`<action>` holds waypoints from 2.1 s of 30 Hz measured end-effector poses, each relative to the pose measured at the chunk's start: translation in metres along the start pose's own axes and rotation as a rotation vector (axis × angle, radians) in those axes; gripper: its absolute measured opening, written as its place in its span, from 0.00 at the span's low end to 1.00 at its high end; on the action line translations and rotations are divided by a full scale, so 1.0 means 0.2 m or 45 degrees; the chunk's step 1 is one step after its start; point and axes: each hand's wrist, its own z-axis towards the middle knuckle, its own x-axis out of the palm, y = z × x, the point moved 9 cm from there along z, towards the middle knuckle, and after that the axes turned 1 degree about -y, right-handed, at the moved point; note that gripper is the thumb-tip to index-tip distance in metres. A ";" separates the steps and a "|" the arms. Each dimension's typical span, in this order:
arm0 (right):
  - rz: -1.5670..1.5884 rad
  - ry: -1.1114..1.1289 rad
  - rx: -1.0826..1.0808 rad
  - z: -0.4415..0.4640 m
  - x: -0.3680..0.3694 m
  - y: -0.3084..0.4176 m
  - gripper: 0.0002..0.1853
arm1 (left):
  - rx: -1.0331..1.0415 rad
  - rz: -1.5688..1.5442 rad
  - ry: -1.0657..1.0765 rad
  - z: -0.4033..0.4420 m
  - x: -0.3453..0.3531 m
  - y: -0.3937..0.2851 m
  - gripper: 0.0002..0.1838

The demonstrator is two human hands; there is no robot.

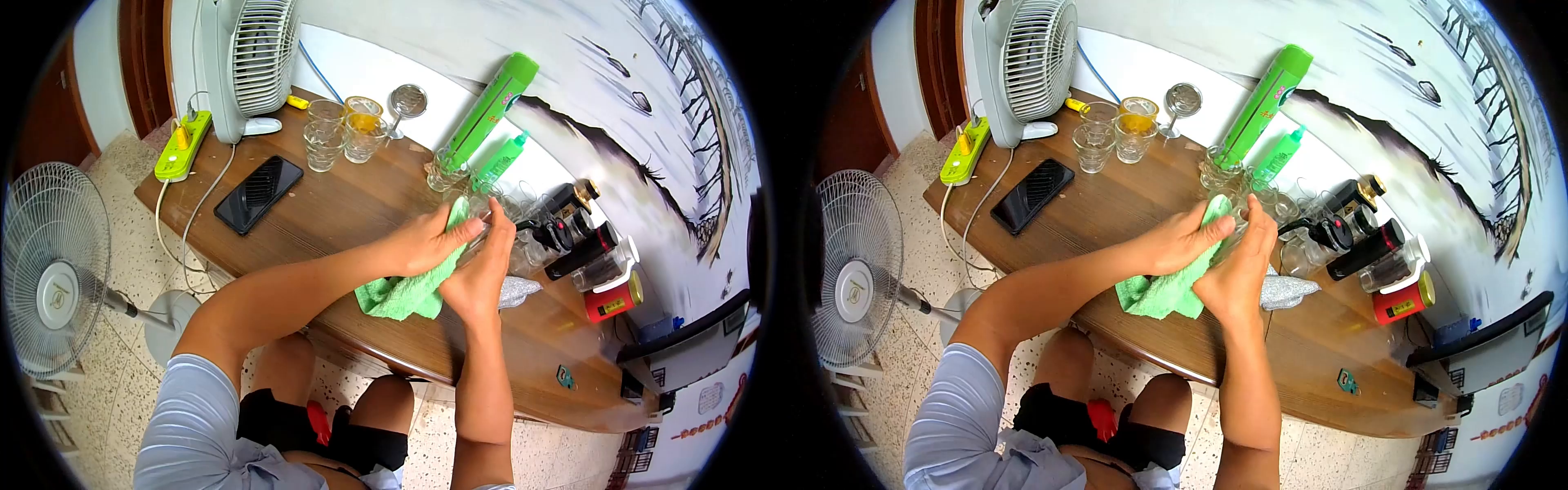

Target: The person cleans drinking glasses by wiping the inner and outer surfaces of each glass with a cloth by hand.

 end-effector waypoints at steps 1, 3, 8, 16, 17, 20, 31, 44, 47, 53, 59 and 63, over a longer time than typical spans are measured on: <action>-0.012 0.018 -0.043 0.00 0.01 0.00 0.53 | -0.045 0.134 0.016 -0.02 0.00 0.00 0.50; -0.035 0.054 -0.126 -0.01 0.04 0.01 0.53 | 0.084 0.093 -0.071 0.01 0.00 0.03 0.48; 0.027 0.059 -0.222 -0.02 0.03 0.13 0.57 | 0.163 -0.011 -0.175 0.01 -0.06 -0.02 0.43; 0.112 0.140 -0.403 -0.04 0.03 0.23 0.66 | -0.087 -0.885 -0.194 0.08 -0.13 0.09 0.36; 0.132 0.131 -0.413 -0.04 0.03 0.22 0.66 | -0.174 -0.998 -0.133 0.10 -0.12 0.15 0.35; 0.146 0.083 -0.310 -0.02 0.01 0.22 0.66 | -0.329 -1.332 0.006 0.13 -0.09 0.26 0.32; 0.049 0.026 -0.033 0.00 0.00 0.06 0.54 | -0.044 -0.480 -0.025 0.04 -0.03 0.02 0.48; 0.055 0.176 -0.248 -0.05 0.09 0.21 0.59 | 0.016 -0.468 -0.238 0.04 -0.14 0.05 0.38; 0.050 0.163 -0.352 -0.04 0.06 0.26 0.60 | -0.201 -0.850 -0.125 0.08 -0.12 0.13 0.39; 0.016 -0.063 -0.289 -0.01 -0.04 0.19 0.55 | -0.422 -0.840 0.012 0.05 0.00 0.19 0.42; -0.073 -0.028 -0.126 0.00 -0.01 0.07 0.55 | 0.040 0.043 -0.136 0.00 -0.05 -0.01 0.46; -0.007 0.080 -0.226 -0.02 0.04 0.16 0.56 | 0.124 -0.011 -0.268 -0.01 -0.09 -0.04 0.44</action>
